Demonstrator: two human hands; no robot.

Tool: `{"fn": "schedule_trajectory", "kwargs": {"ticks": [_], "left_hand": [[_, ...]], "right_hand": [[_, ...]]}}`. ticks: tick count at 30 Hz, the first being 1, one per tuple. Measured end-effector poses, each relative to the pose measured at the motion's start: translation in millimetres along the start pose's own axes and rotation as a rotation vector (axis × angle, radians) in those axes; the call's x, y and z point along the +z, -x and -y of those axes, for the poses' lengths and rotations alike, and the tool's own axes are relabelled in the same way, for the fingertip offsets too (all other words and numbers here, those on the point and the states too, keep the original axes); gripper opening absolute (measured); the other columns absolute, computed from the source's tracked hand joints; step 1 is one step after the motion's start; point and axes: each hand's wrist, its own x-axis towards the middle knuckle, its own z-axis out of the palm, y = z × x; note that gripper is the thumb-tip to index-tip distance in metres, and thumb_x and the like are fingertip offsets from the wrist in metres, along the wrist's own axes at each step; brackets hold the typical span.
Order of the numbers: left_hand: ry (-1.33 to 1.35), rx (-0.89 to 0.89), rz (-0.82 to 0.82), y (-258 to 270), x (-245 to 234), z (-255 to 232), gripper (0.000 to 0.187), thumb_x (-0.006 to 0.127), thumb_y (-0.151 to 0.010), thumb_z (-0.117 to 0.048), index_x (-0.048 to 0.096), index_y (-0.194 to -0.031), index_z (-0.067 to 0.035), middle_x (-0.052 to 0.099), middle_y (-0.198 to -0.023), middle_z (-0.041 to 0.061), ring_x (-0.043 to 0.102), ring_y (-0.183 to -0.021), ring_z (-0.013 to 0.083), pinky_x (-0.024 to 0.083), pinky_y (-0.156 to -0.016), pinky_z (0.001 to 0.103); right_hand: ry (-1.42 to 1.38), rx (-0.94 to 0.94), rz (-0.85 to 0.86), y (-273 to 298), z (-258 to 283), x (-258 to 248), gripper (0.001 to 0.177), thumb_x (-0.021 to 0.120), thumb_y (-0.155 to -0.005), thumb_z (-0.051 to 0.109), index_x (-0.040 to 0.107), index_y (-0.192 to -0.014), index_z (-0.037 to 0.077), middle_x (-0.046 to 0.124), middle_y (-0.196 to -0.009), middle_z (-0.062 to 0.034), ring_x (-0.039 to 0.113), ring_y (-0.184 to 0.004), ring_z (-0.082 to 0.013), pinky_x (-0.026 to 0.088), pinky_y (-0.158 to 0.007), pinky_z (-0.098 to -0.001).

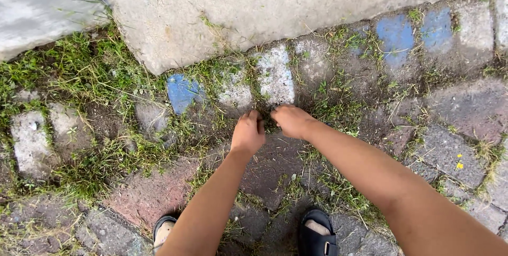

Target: The recorder uses a broom to sweep debris and then pulls weeds by hand in an outdoor area.

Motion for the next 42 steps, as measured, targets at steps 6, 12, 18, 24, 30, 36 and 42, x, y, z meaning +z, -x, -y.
{"fn": "schedule_trajectory", "kwargs": {"ticks": [6, 12, 18, 24, 30, 36, 42], "left_hand": [[-0.253, 0.228, 0.203, -0.2, 16.1, -7.8, 0.034, 0.073, -0.082, -0.014, 0.061, -0.108, 0.005, 0.065, -0.112, 0.024, 0.061, -0.111, 0.0428, 0.053, -0.091, 0.050], [-0.140, 0.031, 0.212, -12.1, 13.1, -9.8, 0.010, 0.068, -0.088, -0.005, 0.070, -0.097, -0.001, 0.072, -0.106, 0.019, 0.068, -0.105, 0.0371, 0.056, -0.096, 0.045], [-0.038, -0.200, 0.267, -22.2, 8.8, -6.7, 0.014, 0.063, -0.084, 0.000, 0.072, -0.094, -0.001, 0.075, -0.099, 0.021, 0.074, -0.093, 0.0363, 0.058, -0.091, 0.044], [0.292, -0.440, -0.223, -49.7, -41.8, -2.5, 0.012, 0.072, -0.086, -0.012, 0.078, -0.095, -0.006, 0.079, -0.094, 0.015, 0.078, -0.084, 0.0260, 0.061, -0.086, 0.037], [-0.177, -0.063, -0.037, -68.1, -76.8, -11.6, 0.045, 0.075, -0.083, -0.012, 0.064, -0.126, -0.006, 0.065, -0.127, 0.017, 0.062, -0.118, 0.0305, 0.053, -0.102, 0.041], [-0.538, 0.257, 0.013, -60.2, -72.6, -38.0, 0.084, 0.073, -0.086, -0.025, 0.033, -0.159, -0.012, 0.034, -0.155, 0.017, 0.041, -0.137, 0.0375, 0.041, -0.108, 0.053], [-0.431, 0.258, 0.058, -94.8, -29.7, 14.5, 0.047, 0.068, -0.081, 0.002, 0.062, -0.128, -0.003, 0.055, -0.141, 0.013, 0.056, -0.127, 0.0328, 0.050, -0.108, 0.042]], "right_hand": [[-0.118, 0.151, -0.039, 1.3, -20.1, -19.0, 0.012, 0.068, -0.089, 0.005, 0.069, -0.101, 0.002, 0.071, -0.105, -0.0167, 0.069, -0.100, -0.0306, 0.056, -0.093, -0.0441], [-0.528, 0.361, -0.321, 8.8, -36.1, -53.2, 0.014, 0.069, -0.091, 0.010, 0.068, -0.103, 0.004, 0.074, -0.100, -0.0167, 0.071, -0.088, -0.0295, 0.054, -0.082, -0.0468], [-0.408, 0.252, -0.297, 3.7, -51.6, -31.4, 0.016, 0.066, -0.092, 0.005, 0.065, -0.106, 0.001, 0.073, -0.098, -0.0196, 0.070, -0.092, -0.0357, 0.053, -0.082, -0.0503], [-0.252, 0.216, -0.248, -4.0, -79.5, -36.1, 0.024, 0.063, -0.080, -0.006, 0.065, -0.103, 0.001, 0.071, -0.098, -0.0185, 0.071, -0.092, -0.0324, 0.058, -0.085, -0.0446], [-0.513, 0.483, -0.490, 15.2, -53.0, -100.8, 0.013, 0.066, -0.096, 0.008, 0.065, -0.107, 0.002, 0.073, -0.097, -0.0149, 0.072, -0.089, -0.0269, 0.058, -0.086, -0.0440], [-0.735, 0.352, -0.695, -6.4, -39.3, -75.1, 0.030, 0.068, -0.088, 0.003, 0.068, -0.118, 0.006, 0.074, -0.111, -0.0109, 0.074, -0.098, -0.0210, 0.060, -0.091, -0.0348], [-0.660, 0.374, -0.611, -12.4, -26.0, -71.9, 0.032, 0.069, -0.089, 0.006, 0.070, -0.120, 0.008, 0.072, -0.118, -0.0118, 0.073, -0.105, -0.0231, 0.057, -0.099, -0.0365]]}}
